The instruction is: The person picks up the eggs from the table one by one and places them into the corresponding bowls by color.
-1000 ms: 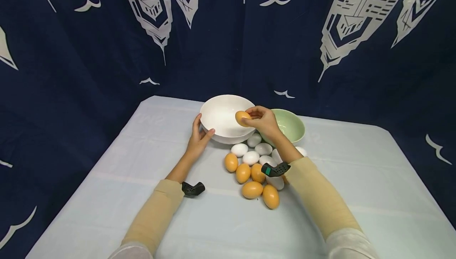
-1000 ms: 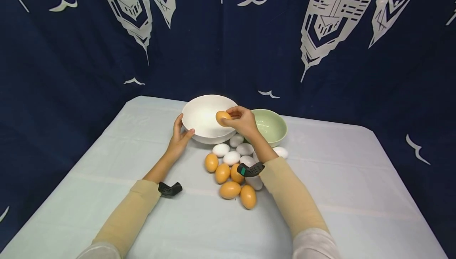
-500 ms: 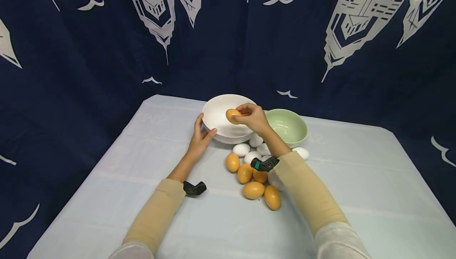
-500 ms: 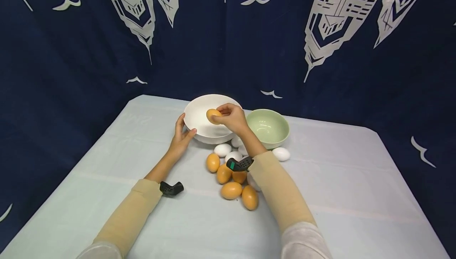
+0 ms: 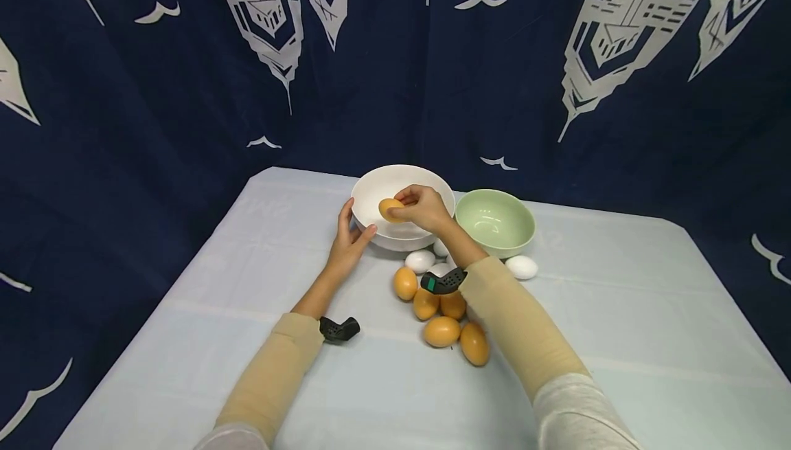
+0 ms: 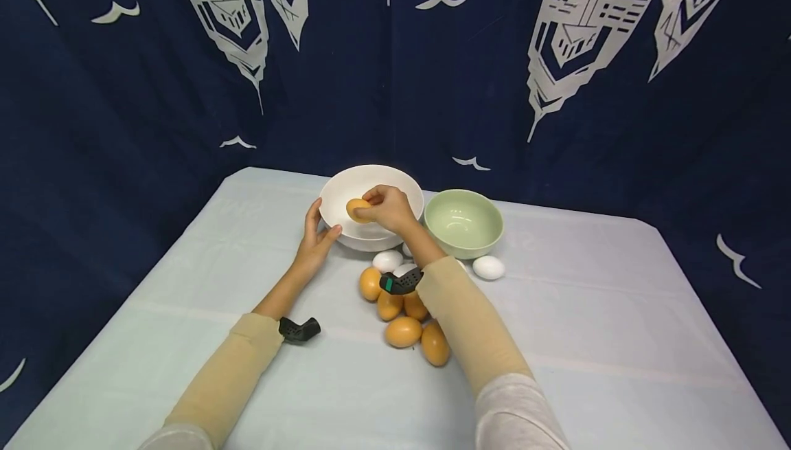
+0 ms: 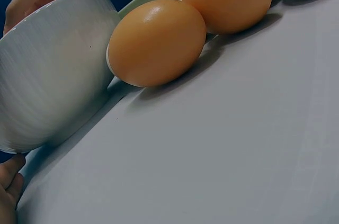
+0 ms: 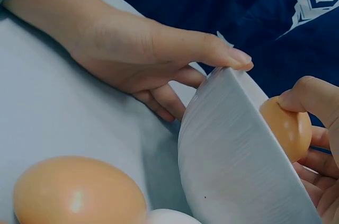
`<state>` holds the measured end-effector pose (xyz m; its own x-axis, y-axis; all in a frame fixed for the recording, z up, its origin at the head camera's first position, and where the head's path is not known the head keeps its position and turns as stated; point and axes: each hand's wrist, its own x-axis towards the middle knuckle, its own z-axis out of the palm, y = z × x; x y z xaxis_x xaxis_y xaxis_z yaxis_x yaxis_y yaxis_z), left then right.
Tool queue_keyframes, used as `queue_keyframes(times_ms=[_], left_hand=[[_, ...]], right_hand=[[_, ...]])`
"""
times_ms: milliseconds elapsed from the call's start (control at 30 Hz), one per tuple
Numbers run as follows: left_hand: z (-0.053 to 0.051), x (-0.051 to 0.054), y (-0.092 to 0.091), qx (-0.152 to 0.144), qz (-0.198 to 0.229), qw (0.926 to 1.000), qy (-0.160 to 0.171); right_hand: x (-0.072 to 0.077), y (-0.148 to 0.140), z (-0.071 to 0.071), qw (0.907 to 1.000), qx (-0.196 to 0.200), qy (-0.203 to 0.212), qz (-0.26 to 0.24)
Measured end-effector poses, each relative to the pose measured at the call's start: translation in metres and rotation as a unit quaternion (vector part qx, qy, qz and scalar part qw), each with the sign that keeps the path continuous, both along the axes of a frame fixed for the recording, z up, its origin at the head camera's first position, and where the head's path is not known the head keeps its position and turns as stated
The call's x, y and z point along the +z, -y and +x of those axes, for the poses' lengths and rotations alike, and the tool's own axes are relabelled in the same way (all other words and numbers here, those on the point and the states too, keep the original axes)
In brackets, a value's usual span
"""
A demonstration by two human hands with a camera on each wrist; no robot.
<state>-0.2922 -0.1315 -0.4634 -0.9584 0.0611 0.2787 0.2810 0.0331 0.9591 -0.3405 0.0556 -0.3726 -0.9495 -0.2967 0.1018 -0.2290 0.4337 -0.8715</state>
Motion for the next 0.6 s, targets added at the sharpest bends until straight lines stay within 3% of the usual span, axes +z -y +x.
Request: queue_keyframes(times_ms=[233, 600], left_hand=[[0.019, 0.031, 0.0, -0.016, -0.016, 0.9997, 0.012], [0.02, 0.031, -0.002, -0.014, -0.016, 0.9997, 0.008]], right_hand=[[-0.002, 0.004, -0.002, 0.9952, 0.013, 0.009, 0.096], [-0.001, 0.007, -0.003, 0.9779, 0.058, 0.032, 0.198]])
